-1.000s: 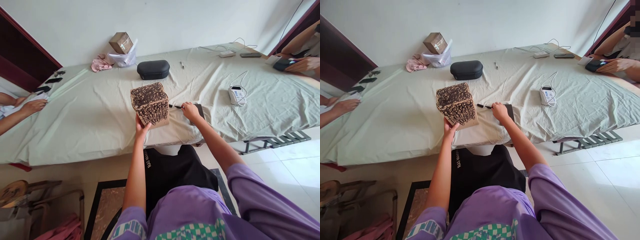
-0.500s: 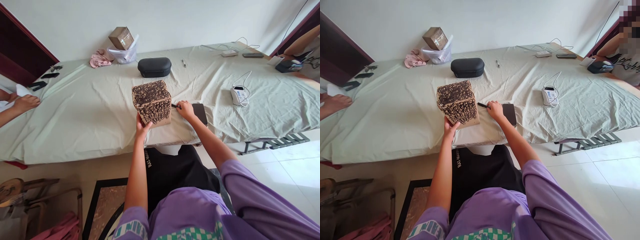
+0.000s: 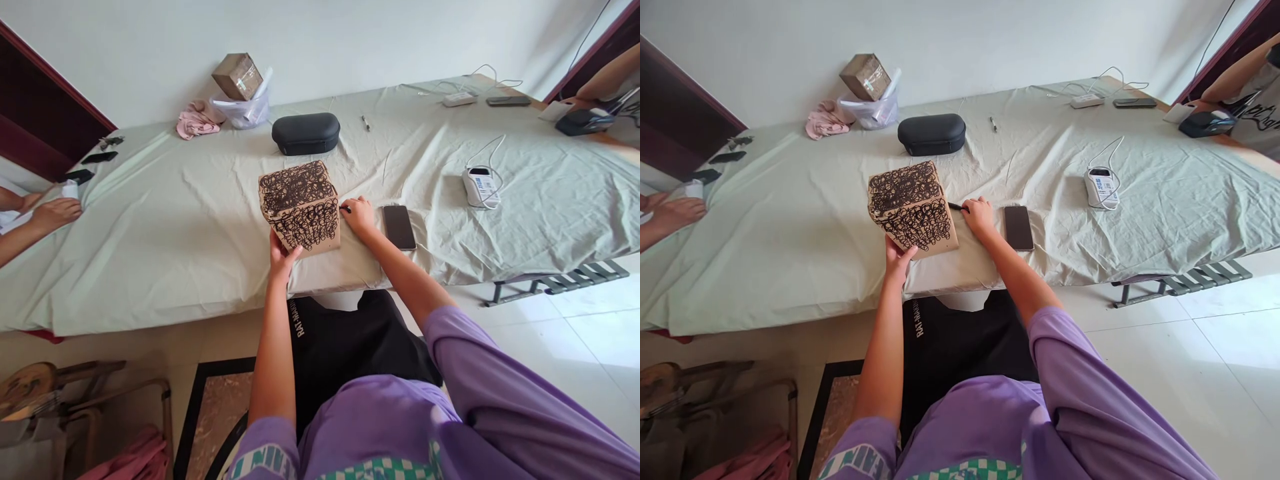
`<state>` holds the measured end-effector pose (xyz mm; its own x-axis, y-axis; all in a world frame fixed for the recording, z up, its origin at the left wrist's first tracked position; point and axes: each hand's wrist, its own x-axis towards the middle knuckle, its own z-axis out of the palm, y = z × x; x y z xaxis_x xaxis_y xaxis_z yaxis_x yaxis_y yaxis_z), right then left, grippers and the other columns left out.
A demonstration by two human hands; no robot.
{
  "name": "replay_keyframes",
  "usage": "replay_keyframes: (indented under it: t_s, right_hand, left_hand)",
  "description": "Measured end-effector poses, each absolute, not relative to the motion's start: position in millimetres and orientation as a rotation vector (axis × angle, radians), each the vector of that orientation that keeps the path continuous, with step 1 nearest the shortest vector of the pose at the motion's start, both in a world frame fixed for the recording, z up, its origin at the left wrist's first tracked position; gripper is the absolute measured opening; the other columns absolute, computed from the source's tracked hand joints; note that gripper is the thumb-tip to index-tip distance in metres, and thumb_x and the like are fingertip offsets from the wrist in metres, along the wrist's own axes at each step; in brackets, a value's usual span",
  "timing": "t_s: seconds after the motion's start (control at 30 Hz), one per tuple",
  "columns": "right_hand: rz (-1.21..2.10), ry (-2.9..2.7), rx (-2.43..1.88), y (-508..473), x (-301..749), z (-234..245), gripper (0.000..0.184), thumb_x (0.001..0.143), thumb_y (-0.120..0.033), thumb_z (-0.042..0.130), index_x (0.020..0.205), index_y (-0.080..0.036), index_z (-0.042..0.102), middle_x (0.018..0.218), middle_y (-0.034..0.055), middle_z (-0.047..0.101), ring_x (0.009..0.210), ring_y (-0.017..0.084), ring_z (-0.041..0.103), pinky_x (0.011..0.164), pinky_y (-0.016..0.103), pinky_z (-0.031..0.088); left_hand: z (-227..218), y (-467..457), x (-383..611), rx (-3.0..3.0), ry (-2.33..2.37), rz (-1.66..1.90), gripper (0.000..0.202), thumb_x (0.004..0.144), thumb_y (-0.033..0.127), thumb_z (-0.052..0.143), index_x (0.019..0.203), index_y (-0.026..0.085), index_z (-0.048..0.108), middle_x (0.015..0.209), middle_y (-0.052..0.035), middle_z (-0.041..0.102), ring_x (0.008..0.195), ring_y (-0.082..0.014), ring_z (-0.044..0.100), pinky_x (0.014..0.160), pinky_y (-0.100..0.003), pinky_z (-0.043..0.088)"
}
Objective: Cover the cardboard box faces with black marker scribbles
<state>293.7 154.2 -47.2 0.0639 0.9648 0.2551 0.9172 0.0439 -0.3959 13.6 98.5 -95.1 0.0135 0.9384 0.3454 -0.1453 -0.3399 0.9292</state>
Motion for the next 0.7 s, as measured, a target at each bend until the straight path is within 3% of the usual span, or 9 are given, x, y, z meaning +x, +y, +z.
replay_keyframes:
  t_s: [0.13,0.3,0.43,0.53,0.7]
  right_hand:
    - [0.145,-1.817,-1.903,155,284,-43,0.032,0.104,-0.027,0.055,0.125,-0.020,0.078,0.128,0.0122,0.081,0.126,0.037,0.059,0.105,0.048,0.042]
    - [0.031,-1.584,-2.029,114,310,-24,0.044,0.104,-0.036,0.055,0.144,-0.020,0.065,0.148,0.0151,0.068,0.137,0.039,0.052,0.111,0.054,0.036]
    - [0.057,-1.217,-2.459,63,354,-23,0.081,0.087,-0.056,0.074,0.152,-0.013,0.052,0.148,0.0274,0.058,0.134,0.049,0.048,0.108,0.063,0.032]
    - [0.106,-1.154,-2.544,43,368,-34,0.078,0.084,-0.061,0.072,0.144,-0.013,0.057,0.143,0.0263,0.056,0.131,0.047,0.047,0.107,0.060,0.033]
    - [-0.003,-1.194,-2.440,41,357,-55,0.075,0.086,-0.052,0.069,0.148,-0.014,0.052,0.140,0.0245,0.053,0.130,0.043,0.047,0.110,0.056,0.033]
  left_hand:
    - [-94,98,13,1.368,0.891,1.510,0.116,0.068,0.060,0.098,0.164,0.034,0.038,0.164,-0.0141,0.051,0.153,-0.0358,0.051,0.131,-0.054,0.037]
    - [-94,97,13,1.387,0.890,1.516,0.110,0.070,0.059,0.096,0.162,0.033,0.041,0.161,-0.0140,0.054,0.151,-0.0349,0.053,0.131,-0.054,0.037]
    - [-93,96,14,1.361,0.909,1.491,0.108,0.068,0.059,0.098,0.159,0.032,0.046,0.156,-0.0144,0.058,0.148,-0.0354,0.055,0.130,-0.055,0.040]
    - [-91,96,15,1.359,0.897,1.481,0.106,0.066,0.057,0.099,0.156,0.031,0.050,0.154,-0.0143,0.060,0.144,-0.0352,0.059,0.127,-0.054,0.044]
    - [-89,92,14,1.350,0.873,1.479,0.100,0.070,0.058,0.097,0.155,0.030,0.051,0.155,-0.0151,0.059,0.143,-0.0352,0.060,0.126,-0.055,0.045]
